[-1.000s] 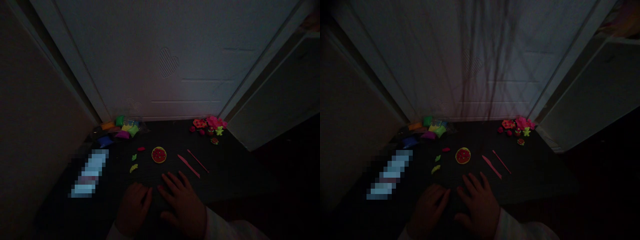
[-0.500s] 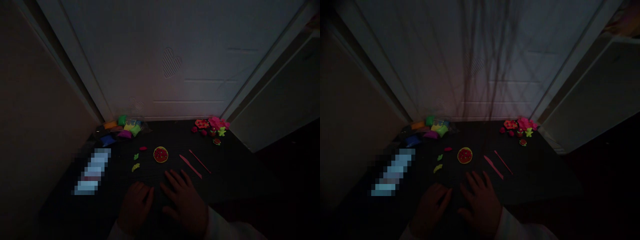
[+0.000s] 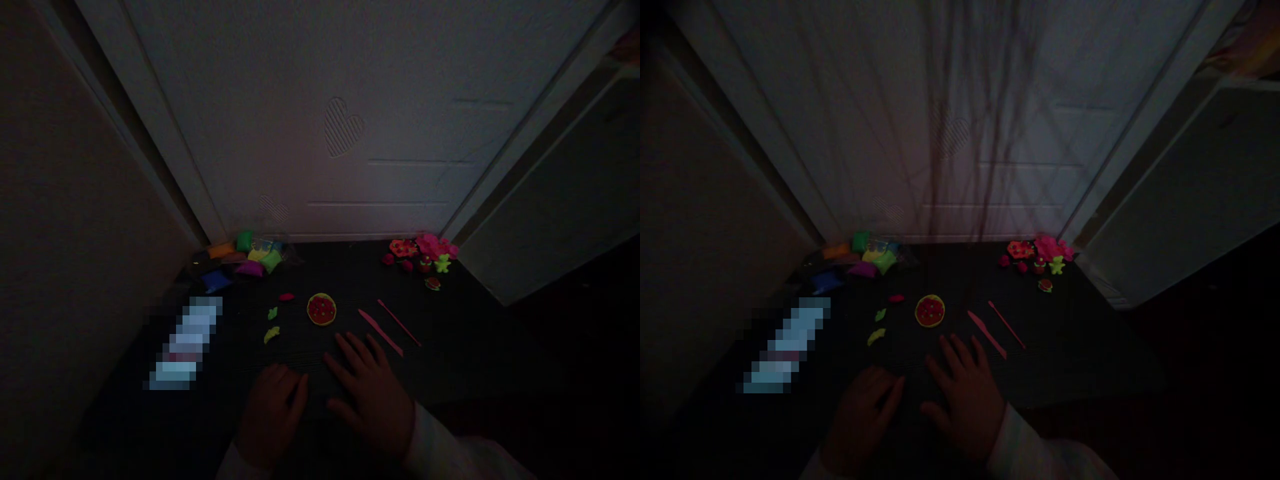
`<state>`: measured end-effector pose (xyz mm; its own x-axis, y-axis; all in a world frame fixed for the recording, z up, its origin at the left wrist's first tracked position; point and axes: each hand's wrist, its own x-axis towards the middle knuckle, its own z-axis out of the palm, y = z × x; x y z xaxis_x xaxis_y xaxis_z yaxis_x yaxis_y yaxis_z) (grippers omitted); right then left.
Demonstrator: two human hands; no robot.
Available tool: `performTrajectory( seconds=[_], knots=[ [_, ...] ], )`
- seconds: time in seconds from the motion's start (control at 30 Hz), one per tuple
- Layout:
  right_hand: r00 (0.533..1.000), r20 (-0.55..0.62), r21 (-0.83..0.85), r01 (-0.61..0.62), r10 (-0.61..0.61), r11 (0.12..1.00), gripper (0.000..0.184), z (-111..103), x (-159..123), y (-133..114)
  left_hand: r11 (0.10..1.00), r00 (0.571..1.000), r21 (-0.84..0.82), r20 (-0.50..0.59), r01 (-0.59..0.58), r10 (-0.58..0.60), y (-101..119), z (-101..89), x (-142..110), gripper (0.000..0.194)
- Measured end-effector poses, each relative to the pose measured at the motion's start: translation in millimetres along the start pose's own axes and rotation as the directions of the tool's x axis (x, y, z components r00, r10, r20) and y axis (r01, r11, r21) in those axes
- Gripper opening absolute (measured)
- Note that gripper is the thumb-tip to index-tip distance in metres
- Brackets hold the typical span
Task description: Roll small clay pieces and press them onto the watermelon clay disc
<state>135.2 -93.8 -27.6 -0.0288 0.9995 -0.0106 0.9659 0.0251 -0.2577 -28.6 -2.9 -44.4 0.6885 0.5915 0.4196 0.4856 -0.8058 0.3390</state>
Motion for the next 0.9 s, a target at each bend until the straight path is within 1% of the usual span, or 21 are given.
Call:
performTrajectory(
  seconds=[0.07, 0.1, 0.2, 0.23, 0.33, 0.37, 0.47, 0.5, 0.6, 0.63, 0.73, 0.77, 0.87, 0.9],
  knots=[
    [0.997, 0.016, 0.005, 0.080, -0.080, 0.997, 0.054, 0.4, -0.2, 0.2, 1.000, 1.000, -0.004, -0.014, -0.015, 0.015, -0.3, 0.5, -0.5, 0.029],
    [0.996, 0.013, 0.005, 0.085, -0.085, 0.996, 0.053, 0.4, -0.3, 0.3, 1.000, 1.000, -0.001, -0.021, -0.018, 0.018, -0.6, 0.8, -0.8, 0.030],
    [1.000, -0.014, -0.005, -0.001, 0.001, 1.000, 0.053, 0.0, -0.2, 0.2, 1.000, 0.999, 0.007, -0.023, -0.027, 0.027, -1.1, 1.1, -1.0, 0.031],
    [1.000, -0.010, -0.003, -0.005, 0.005, 1.000, 0.053, -0.2, -0.2, 0.0, 0.999, 0.999, 0.008, -0.024, -0.031, 0.031, -1.2, 0.8, -0.9, 0.031],
    [0.997, 0.029, 0.019, 0.077, -0.077, 0.997, 0.053, -0.2, 0.2, -0.4, 0.999, 0.999, 0.013, -0.024, -0.045, 0.045, -1.0, -0.5, 0.0, 0.031],
    [0.997, 0.029, 0.019, 0.073, -0.074, 0.997, 0.053, -0.1, 0.4, -0.4, 0.999, 0.999, 0.017, -0.019, -0.042, 0.043, -0.8, -1.0, 0.3, 0.031],
    [1.000, -0.007, 0.003, -0.019, 0.019, 1.000, 0.051, 0.5, 0.9, -0.5, 0.999, 1.000, 0.019, 0.002, -0.026, 0.026, -0.6, -1.1, 0.7, 0.031],
    [1.000, -0.010, 0.005, -0.017, 0.017, 1.000, 0.052, 0.5, 0.9, -0.8, 1.000, 1.000, 0.015, 0.003, -0.021, 0.021, -0.5, -0.8, 0.6, 0.031],
    [0.997, 0.012, 0.027, 0.072, -0.072, 0.997, 0.054, 0.5, 0.5, -2.0, 1.000, 1.000, 0.008, 0.002, -0.017, 0.017, -0.6, 0.5, -0.4, 0.029],
    [0.998, 0.011, 0.029, 0.067, -0.068, 0.997, 0.053, 0.4, 0.6, -2.2, 1.000, 1.000, 0.010, 0.000, -0.016, 0.016, -0.7, 0.8, -0.7, 0.028],
    [1.000, -0.009, 0.015, -0.023, 0.023, 1.000, 0.051, 0.4, 1.5, -2.2, 1.000, 1.000, -0.001, 0.000, -0.017, 0.017, -1.1, 1.0, -1.2, 0.027],
    [1.000, -0.006, 0.015, -0.024, 0.024, 1.000, 0.052, 0.6, 1.7, -2.2, 1.000, 1.000, -0.009, 0.002, -0.019, 0.019, -1.2, 0.8, -1.1, 0.027],
    [0.999, 0.016, 0.030, 0.039, -0.039, 0.999, 0.052, 1.7, 1.6, -2.3, 0.999, 1.000, -0.025, 0.017, -0.024, 0.024, -1.5, 0.5, -0.9, 0.026],
    [0.999, 0.009, 0.027, 0.031, -0.031, 0.999, 0.051, 2.2, 1.4, -2.3, 0.999, 0.999, -0.024, 0.023, -0.021, 0.022, -1.6, 0.5, -1.0, 0.026]
  ],
)
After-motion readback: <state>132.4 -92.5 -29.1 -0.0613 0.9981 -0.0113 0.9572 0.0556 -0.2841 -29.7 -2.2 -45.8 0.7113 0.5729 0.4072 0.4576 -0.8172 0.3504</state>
